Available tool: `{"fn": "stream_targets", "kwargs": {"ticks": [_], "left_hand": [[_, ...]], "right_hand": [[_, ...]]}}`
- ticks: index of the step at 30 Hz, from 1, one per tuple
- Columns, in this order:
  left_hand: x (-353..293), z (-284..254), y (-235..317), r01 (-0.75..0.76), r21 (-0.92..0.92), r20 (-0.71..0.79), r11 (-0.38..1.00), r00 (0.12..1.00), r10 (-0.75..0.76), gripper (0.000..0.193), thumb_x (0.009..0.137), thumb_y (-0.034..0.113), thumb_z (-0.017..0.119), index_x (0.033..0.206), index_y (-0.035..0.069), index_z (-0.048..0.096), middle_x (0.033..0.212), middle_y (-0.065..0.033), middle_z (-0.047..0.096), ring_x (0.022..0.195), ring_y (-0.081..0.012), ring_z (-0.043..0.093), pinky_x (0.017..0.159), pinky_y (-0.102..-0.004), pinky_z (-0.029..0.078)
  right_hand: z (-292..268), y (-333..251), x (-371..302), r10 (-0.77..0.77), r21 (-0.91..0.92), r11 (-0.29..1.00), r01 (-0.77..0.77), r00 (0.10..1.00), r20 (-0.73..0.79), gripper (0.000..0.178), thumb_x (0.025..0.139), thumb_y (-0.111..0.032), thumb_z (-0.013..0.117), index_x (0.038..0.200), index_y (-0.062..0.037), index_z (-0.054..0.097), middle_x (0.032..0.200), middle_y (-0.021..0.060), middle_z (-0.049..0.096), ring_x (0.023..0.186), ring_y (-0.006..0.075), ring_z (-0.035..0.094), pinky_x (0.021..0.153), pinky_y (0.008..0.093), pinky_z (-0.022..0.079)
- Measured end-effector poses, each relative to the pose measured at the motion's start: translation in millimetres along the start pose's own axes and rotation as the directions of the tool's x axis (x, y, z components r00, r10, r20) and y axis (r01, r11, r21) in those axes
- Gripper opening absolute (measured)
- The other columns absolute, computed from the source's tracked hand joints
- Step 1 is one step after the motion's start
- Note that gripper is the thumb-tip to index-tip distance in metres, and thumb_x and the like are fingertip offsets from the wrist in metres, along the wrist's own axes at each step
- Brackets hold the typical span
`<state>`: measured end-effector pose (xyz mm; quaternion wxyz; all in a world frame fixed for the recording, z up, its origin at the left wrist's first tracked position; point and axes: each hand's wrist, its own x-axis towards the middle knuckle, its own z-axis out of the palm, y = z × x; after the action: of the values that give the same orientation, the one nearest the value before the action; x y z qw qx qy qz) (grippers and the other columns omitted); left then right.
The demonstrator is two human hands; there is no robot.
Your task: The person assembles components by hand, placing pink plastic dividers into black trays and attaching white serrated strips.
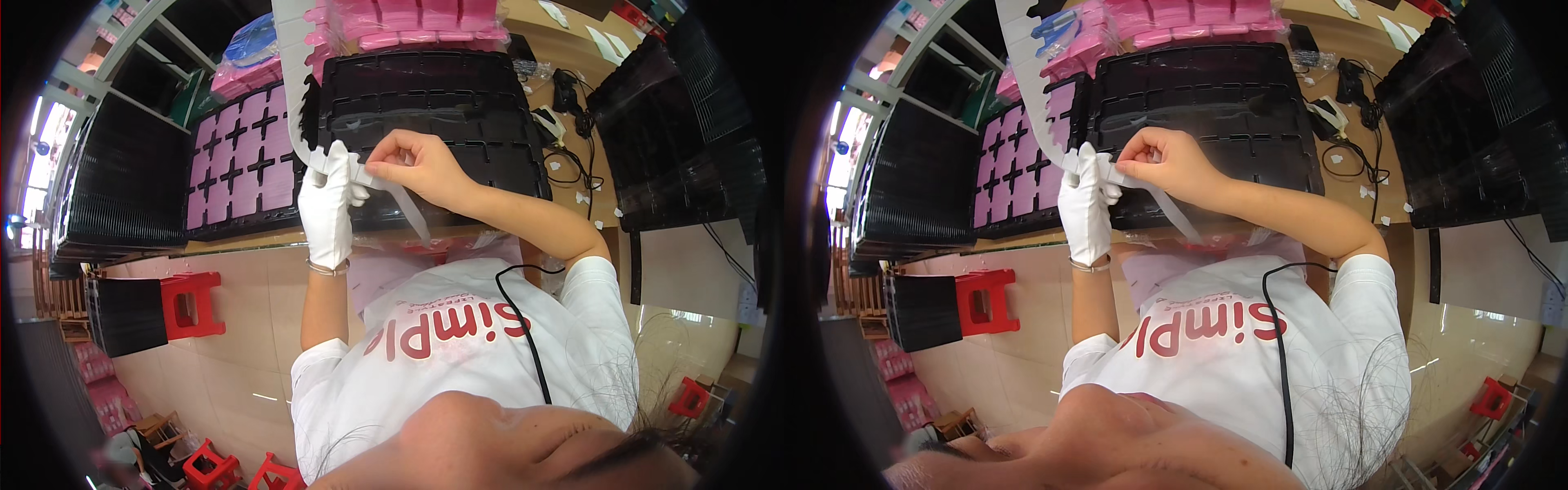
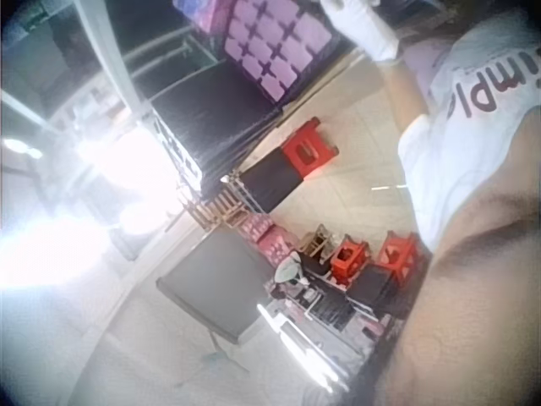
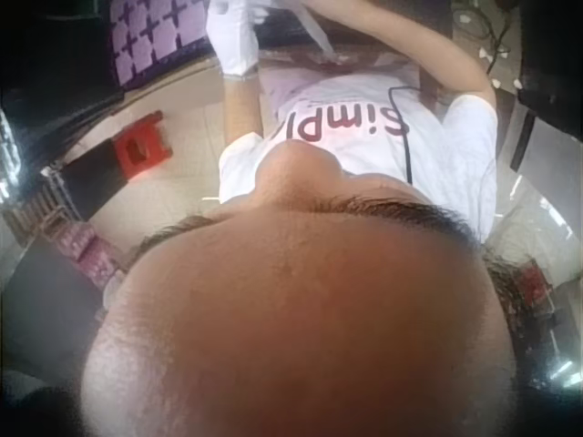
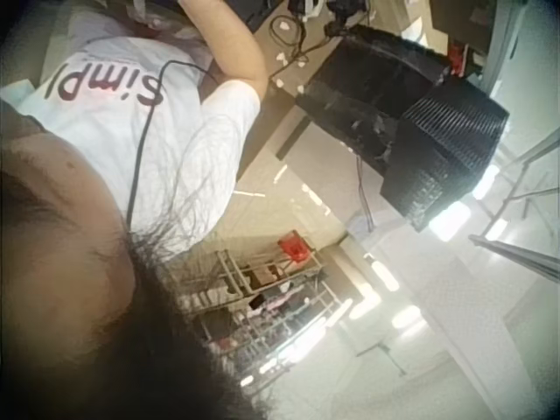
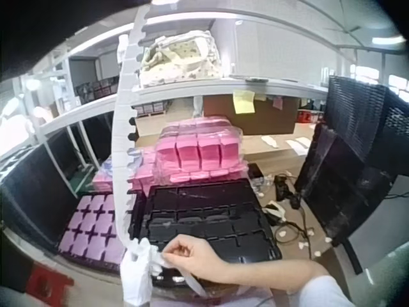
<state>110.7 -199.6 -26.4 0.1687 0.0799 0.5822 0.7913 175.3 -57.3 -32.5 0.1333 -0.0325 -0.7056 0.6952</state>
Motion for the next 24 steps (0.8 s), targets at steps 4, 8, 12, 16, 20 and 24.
{"fn": "stream_targets", "kwargs": {"ticks": [4,8,12,16,20,24], "left_hand": [[8,-14,7,-0.088,0.106,0.000,0.990,0.996,0.088,0.023,0.088,0.026,0.068,0.084,0.005,0.061,0.072,-0.0007,0.061,0.053,-0.0036,0.050,0.048,-0.0178,0.037],[19,-44,11,-0.155,0.280,-0.191,0.948,0.958,0.213,0.029,0.086,0.030,0.070,0.075,0.005,0.059,0.067,-0.0001,0.060,0.053,-0.0019,0.048,0.049,-0.0164,0.037],[12,-60,16,-0.130,0.276,-0.242,0.952,0.949,0.200,0.030,0.085,0.029,0.071,0.069,0.008,0.056,0.061,0.0031,0.054,0.050,-0.0009,0.043,0.048,-0.0158,0.032],[6,-61,13,-0.088,0.270,-0.220,0.959,0.964,0.150,0.029,0.085,0.028,0.071,0.071,0.007,0.058,0.063,0.0024,0.056,0.050,-0.0009,0.043,0.048,-0.0159,0.032],[5,-67,10,-0.063,0.283,-0.211,0.957,0.969,0.126,0.027,0.085,0.027,0.071,0.073,0.006,0.059,0.064,0.0015,0.058,0.050,-0.0012,0.044,0.048,-0.0160,0.032],[8,-61,10,-0.069,0.264,-0.205,0.962,0.971,0.126,0.026,0.085,0.027,0.071,0.073,0.007,0.060,0.064,0.0017,0.057,0.049,-0.0009,0.042,0.047,-0.0164,0.030]], "right_hand": [[6,-9,4,-0.410,-0.348,0.833,0.431,0.902,0.136,0.007,0.080,-0.007,0.070,0.086,-0.0045,0.067,0.071,-0.0014,0.053,0.062,0.0053,0.048,0.055,0.0213,0.039],[8,-8,26,-0.138,-0.254,0.939,0.232,0.930,0.340,0.008,0.078,-0.010,0.071,0.083,-0.0046,0.067,0.066,-0.0018,0.051,0.059,0.0051,0.044,0.052,0.0226,0.036],[11,26,66,0.093,-0.472,0.869,0.150,0.887,0.452,0.016,0.076,-0.019,0.071,0.082,-0.0042,0.067,0.062,0.0023,0.058,0.058,0.0108,0.053,0.056,0.0269,0.042],[19,35,72,0.104,-0.649,0.719,0.249,0.885,0.454,0.016,0.073,-0.018,0.071,0.077,-0.0037,0.065,0.065,0.0083,0.063,0.062,0.0194,0.061,0.060,0.0324,0.047],[23,29,70,0.169,-0.657,0.736,0.161,0.897,0.408,0.015,0.072,-0.017,0.070,0.076,-0.0036,0.064,0.064,0.0077,0.061,0.061,0.0194,0.060,0.059,0.0323,0.047],[25,33,65,0.107,-0.629,0.758,0.173,0.918,0.381,0.012,0.070,-0.014,0.069,0.075,-0.0039,0.064,0.063,0.0074,0.060,0.059,0.0197,0.059,0.058,0.0318,0.046]]}}
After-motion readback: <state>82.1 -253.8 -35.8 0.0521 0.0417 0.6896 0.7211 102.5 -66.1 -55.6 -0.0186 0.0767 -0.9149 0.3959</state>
